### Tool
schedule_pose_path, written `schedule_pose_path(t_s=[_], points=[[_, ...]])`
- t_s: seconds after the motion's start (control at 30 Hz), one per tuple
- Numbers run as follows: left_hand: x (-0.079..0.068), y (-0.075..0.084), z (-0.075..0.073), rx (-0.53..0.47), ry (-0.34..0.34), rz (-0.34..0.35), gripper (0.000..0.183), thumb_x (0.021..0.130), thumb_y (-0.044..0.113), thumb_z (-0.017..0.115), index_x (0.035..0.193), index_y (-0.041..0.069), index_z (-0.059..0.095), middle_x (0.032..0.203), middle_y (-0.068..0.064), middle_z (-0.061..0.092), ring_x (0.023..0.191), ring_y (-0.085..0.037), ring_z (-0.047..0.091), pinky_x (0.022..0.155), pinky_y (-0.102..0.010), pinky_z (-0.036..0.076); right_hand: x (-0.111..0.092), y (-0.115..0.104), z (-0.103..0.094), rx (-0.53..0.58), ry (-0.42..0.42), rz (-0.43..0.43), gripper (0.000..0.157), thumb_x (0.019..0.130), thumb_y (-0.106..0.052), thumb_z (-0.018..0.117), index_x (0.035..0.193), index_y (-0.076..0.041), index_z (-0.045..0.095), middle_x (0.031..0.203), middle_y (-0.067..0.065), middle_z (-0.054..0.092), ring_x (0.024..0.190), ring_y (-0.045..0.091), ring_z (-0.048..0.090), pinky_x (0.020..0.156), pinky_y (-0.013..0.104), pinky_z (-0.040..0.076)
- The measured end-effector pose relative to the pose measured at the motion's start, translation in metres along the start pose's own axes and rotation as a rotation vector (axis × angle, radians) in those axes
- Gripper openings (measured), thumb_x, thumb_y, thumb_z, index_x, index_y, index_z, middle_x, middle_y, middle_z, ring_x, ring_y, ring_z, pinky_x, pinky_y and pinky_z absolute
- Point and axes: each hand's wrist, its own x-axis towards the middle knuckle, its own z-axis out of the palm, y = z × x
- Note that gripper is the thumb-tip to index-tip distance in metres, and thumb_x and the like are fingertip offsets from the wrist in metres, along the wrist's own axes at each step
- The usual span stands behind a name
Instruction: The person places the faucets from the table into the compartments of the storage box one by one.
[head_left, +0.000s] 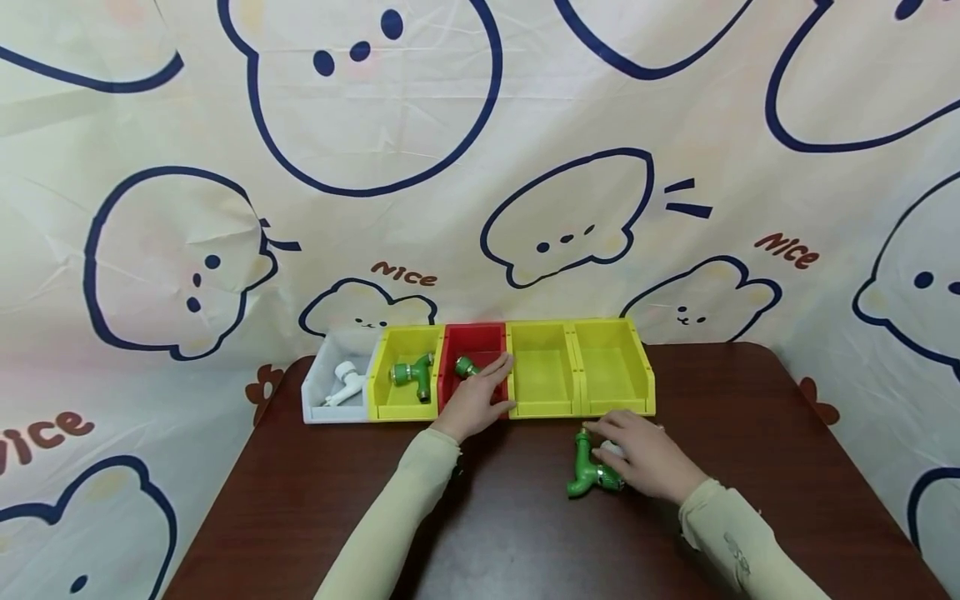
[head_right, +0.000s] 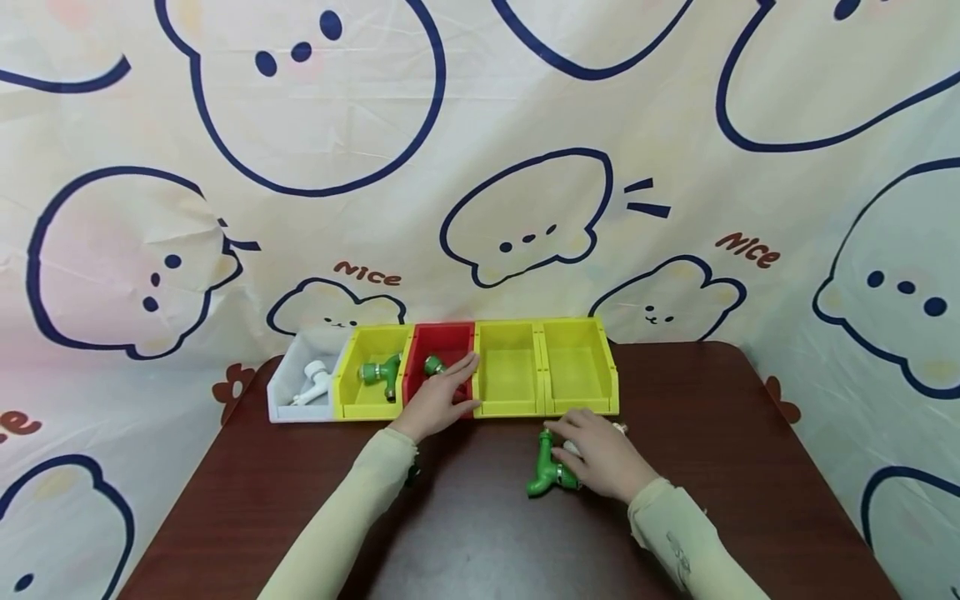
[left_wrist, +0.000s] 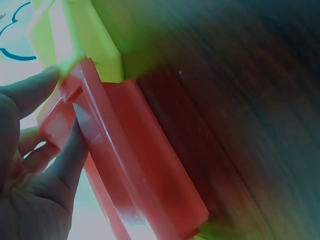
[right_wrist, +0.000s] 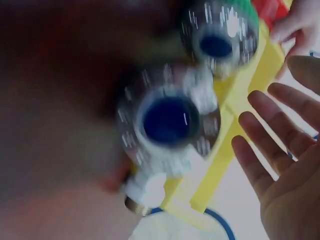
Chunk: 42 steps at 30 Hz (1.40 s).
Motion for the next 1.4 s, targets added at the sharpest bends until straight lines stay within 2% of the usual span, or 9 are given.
schedule_pose_path(t_s=[0.23,0.5,0.67,0.83,0.93,1.07,1.13,1.27,1.4], points=[[0.000,-0.007,-0.003,-0.035,-0.017,0.048,0.090,0.089,0.029,0.083,0.163,0.017,0.033,0.170,0.000,0.031,0.148,-0.023,0.046,0.113,-0.037,0.049,-0.014,-0.008,0.017,-0.019,-0.056,-0.092,0.042,0.091,-0.036,0.080,0.127,-0.015,0.070,0.108,-0.006,0.062,0.093,0.006,0.054,0.076,0.032,0.052],[0.000,-0.008,0.000,-0.058,-0.003,0.068,0.095,0.083,0.027,0.087,0.162,0.015,0.035,0.170,-0.003,0.032,0.151,-0.023,0.042,0.114,-0.039,0.047,-0.014,-0.012,0.023,-0.124,-0.049,-0.113,0.054,0.082,-0.029,0.088,0.127,-0.011,0.062,0.107,-0.002,0.063,0.097,0.016,0.061,0.083,0.040,0.056],[0.001,-0.008,0.001,-0.049,-0.002,0.064,0.095,0.083,0.027,0.088,0.162,0.015,0.036,0.170,-0.001,0.033,0.151,-0.022,0.042,0.114,-0.038,0.048,-0.011,-0.013,0.025,-0.164,-0.042,-0.119,0.048,0.082,-0.023,0.088,0.119,-0.011,0.059,0.098,-0.004,0.063,0.093,0.016,0.062,0.080,0.040,0.055],[-0.001,-0.008,-0.004,0.038,-0.014,0.054,0.093,0.086,0.035,0.084,0.163,0.019,0.035,0.170,0.001,0.032,0.151,-0.025,0.042,0.116,-0.043,0.046,-0.008,-0.012,0.026,-0.164,-0.049,-0.112,0.042,0.081,-0.023,0.088,0.109,-0.014,0.058,0.090,-0.009,0.059,0.086,0.013,0.058,0.078,0.039,0.053],[-0.003,-0.012,-0.011,0.152,0.075,0.044,0.081,0.093,0.044,0.076,0.161,0.022,0.039,0.168,0.001,0.037,0.149,-0.031,0.044,0.119,-0.053,0.042,-0.006,-0.012,0.026,-0.162,-0.059,-0.110,0.039,0.081,-0.022,0.087,0.106,-0.014,0.058,0.089,-0.009,0.059,0.085,0.012,0.057,0.079,0.039,0.053],[-0.002,-0.026,-0.023,0.264,0.272,-0.038,0.068,0.099,0.042,0.067,0.158,0.016,0.044,0.165,-0.006,0.042,0.147,-0.040,0.043,0.120,-0.061,0.035,-0.005,-0.014,0.027,-0.166,-0.055,-0.104,0.037,0.081,-0.021,0.087,0.103,-0.015,0.058,0.088,-0.009,0.058,0.085,0.013,0.057,0.076,0.038,0.052],[-0.002,-0.034,-0.027,0.279,0.308,-0.113,0.068,0.101,0.037,0.066,0.159,0.013,0.042,0.166,-0.009,0.040,0.150,-0.040,0.038,0.123,-0.060,0.032,-0.005,-0.015,0.026,-0.165,-0.055,-0.099,0.036,0.081,-0.021,0.087,0.102,-0.015,0.057,0.087,-0.009,0.057,0.085,0.013,0.057,0.074,0.037,0.051],[-0.002,-0.049,-0.027,0.235,0.236,-0.240,0.074,0.102,0.026,0.065,0.163,0.006,0.029,0.171,-0.013,0.026,0.156,-0.038,0.028,0.127,-0.052,0.029,-0.005,-0.016,0.026,-0.156,-0.059,-0.091,0.035,0.082,-0.020,0.086,0.101,-0.015,0.057,0.087,-0.008,0.057,0.085,0.013,0.056,0.074,0.037,0.050],[-0.001,-0.057,-0.023,0.145,0.183,-0.276,0.074,0.103,0.012,0.059,0.164,0.001,0.019,0.173,-0.016,0.018,0.156,-0.037,0.029,0.125,-0.050,0.033,-0.006,-0.017,0.026,-0.161,-0.060,-0.090,0.035,0.082,-0.020,0.086,0.102,-0.015,0.058,0.089,-0.008,0.058,0.086,0.013,0.057,0.075,0.038,0.051]])
